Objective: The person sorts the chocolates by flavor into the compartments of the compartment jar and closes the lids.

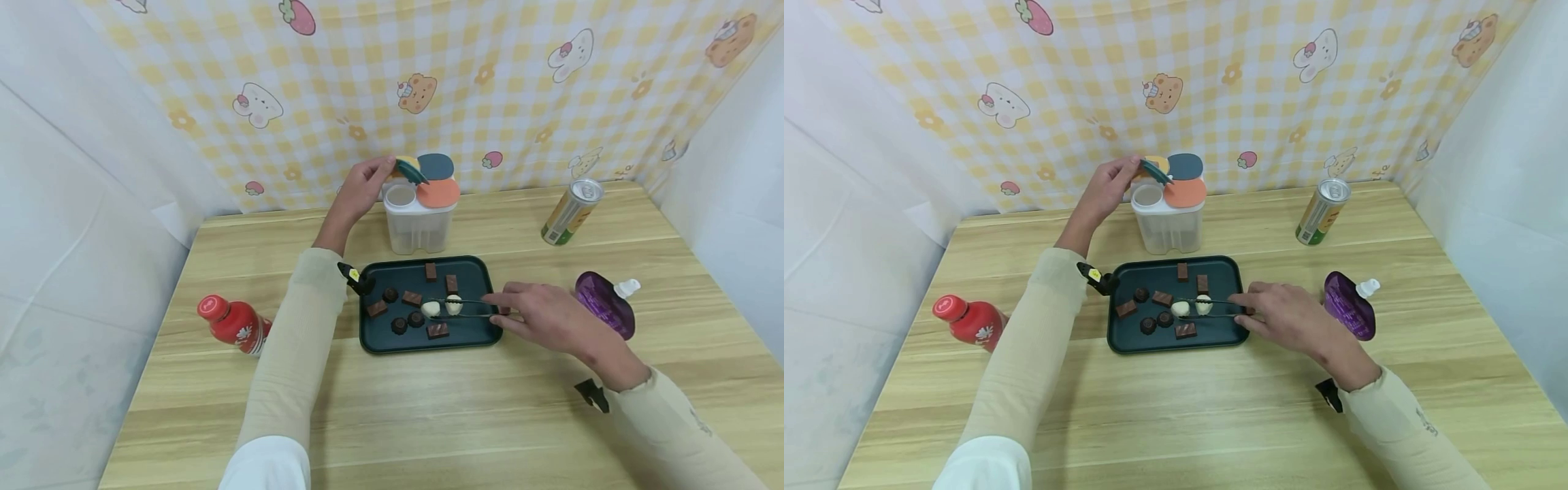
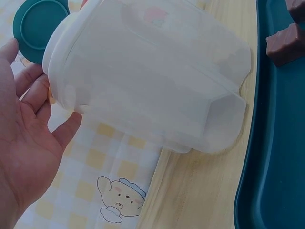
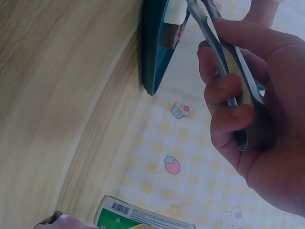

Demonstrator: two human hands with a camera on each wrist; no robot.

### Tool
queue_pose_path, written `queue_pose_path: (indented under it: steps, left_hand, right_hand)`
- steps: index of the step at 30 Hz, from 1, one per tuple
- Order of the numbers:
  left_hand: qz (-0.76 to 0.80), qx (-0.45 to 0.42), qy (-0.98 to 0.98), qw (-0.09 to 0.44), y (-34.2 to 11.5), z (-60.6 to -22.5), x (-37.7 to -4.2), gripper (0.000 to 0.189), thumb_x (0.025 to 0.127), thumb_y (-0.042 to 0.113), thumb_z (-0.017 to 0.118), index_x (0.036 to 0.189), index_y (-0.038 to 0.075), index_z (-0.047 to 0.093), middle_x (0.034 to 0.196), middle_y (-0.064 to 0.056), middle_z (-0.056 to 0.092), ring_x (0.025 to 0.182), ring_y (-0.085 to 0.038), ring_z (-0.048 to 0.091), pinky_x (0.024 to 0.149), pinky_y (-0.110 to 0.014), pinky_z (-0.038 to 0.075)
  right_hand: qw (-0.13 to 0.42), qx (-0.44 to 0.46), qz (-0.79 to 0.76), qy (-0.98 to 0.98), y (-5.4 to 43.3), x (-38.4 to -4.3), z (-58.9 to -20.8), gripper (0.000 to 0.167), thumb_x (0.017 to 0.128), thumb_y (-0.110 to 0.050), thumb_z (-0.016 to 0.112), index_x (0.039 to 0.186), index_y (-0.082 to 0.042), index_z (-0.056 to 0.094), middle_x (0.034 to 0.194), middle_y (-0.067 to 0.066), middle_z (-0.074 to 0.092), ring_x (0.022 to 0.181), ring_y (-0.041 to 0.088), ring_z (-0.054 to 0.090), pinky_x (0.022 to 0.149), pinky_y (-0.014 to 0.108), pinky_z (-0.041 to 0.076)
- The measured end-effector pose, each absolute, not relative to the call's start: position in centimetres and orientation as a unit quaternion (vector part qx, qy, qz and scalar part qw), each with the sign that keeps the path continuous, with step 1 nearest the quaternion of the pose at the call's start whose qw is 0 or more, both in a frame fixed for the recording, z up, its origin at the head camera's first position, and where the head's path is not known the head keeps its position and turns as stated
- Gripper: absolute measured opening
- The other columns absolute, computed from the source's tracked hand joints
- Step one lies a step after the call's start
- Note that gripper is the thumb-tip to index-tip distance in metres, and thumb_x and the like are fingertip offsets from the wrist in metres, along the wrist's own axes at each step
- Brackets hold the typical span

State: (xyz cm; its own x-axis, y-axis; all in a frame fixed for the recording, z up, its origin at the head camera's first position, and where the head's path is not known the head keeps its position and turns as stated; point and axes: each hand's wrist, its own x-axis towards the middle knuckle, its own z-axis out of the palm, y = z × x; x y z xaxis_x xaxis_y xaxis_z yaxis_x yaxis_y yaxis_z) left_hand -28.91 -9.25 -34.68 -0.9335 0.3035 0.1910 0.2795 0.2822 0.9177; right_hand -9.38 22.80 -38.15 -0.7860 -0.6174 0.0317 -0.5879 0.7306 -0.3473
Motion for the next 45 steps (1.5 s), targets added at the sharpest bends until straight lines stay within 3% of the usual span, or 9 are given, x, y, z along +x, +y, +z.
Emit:
queue_pose_path:
  steps: [9, 18, 23, 30, 37, 45]
  left_hand:
    - [0.572, 0.177, 0.801, 0.011, -9.19, -34.65, -28.78, 0.049, 0.109, 0.044, 0.048, 0.12, 0.004, 0.074, 0.122, -0.008, 0.069, 0.114, -0.015, 0.058, 0.1, -0.031, 0.042]
    - [0.575, 0.179, 0.798, 0.005, -9.1, -34.71, -28.77, 0.048, 0.109, 0.043, 0.049, 0.119, 0.004, 0.075, 0.12, -0.009, 0.07, 0.111, -0.016, 0.058, 0.097, -0.031, 0.042]
    - [0.579, 0.182, 0.795, 0.003, -9.1, -34.79, -28.78, 0.048, 0.109, 0.042, 0.049, 0.118, 0.003, 0.075, 0.12, -0.009, 0.071, 0.115, -0.016, 0.059, 0.102, -0.031, 0.042]
    - [0.584, 0.184, 0.791, 0.002, -8.93, -34.88, -28.84, 0.047, 0.11, 0.041, 0.049, 0.118, 0.002, 0.074, 0.119, -0.009, 0.07, 0.106, -0.017, 0.057, 0.093, -0.03, 0.041]
    - [0.583, 0.185, 0.791, 0.003, -8.86, -34.88, -29.0, 0.047, 0.11, 0.041, 0.049, 0.118, 0.002, 0.074, 0.121, -0.01, 0.07, 0.112, -0.016, 0.058, 0.098, -0.031, 0.042]
    - [0.581, 0.188, 0.792, 0.0, -9.02, -34.97, -29.02, 0.047, 0.11, 0.041, 0.049, 0.119, 0.002, 0.074, 0.12, -0.01, 0.07, 0.109, -0.017, 0.058, 0.096, -0.031, 0.042]
  right_hand:
    - [0.058, -0.329, -0.188, 0.924, 22.68, -9.29, -38.01, 0.033, 0.097, -0.02, 0.075, 0.126, -0.005, 0.075, 0.079, -0.01, 0.059, 0.059, 0.001, 0.043, 0.05, 0.022, 0.042]
    - [0.094, -0.308, -0.209, 0.923, 22.37, -9.45, -37.61, 0.033, 0.096, -0.018, 0.076, 0.126, -0.003, 0.074, 0.085, -0.004, 0.071, 0.057, 0.002, 0.044, 0.049, 0.024, 0.042]
    - [0.091, -0.312, -0.203, 0.924, 22.26, -9.38, -37.42, 0.033, 0.096, -0.019, 0.075, 0.125, -0.003, 0.075, 0.088, -0.002, 0.073, 0.058, 0.001, 0.045, 0.05, 0.023, 0.042]
    - [0.081, -0.325, -0.192, 0.922, 22.49, -9.35, -37.27, 0.032, 0.098, -0.021, 0.073, 0.125, -0.004, 0.075, 0.077, -0.011, 0.064, 0.06, 0.002, 0.043, 0.053, 0.024, 0.042]
    - [0.056, -0.34, -0.181, 0.921, 22.69, -9.27, -37.66, 0.031, 0.098, -0.02, 0.073, 0.125, -0.005, 0.075, 0.074, -0.014, 0.058, 0.06, 0.001, 0.043, 0.055, 0.024, 0.042]
    - [0.029, -0.347, -0.186, 0.919, 22.81, -9.06, -37.75, 0.028, 0.096, -0.017, 0.075, 0.121, -0.004, 0.077, 0.074, -0.014, 0.056, 0.058, 0.0, 0.042, 0.052, 0.022, 0.042]
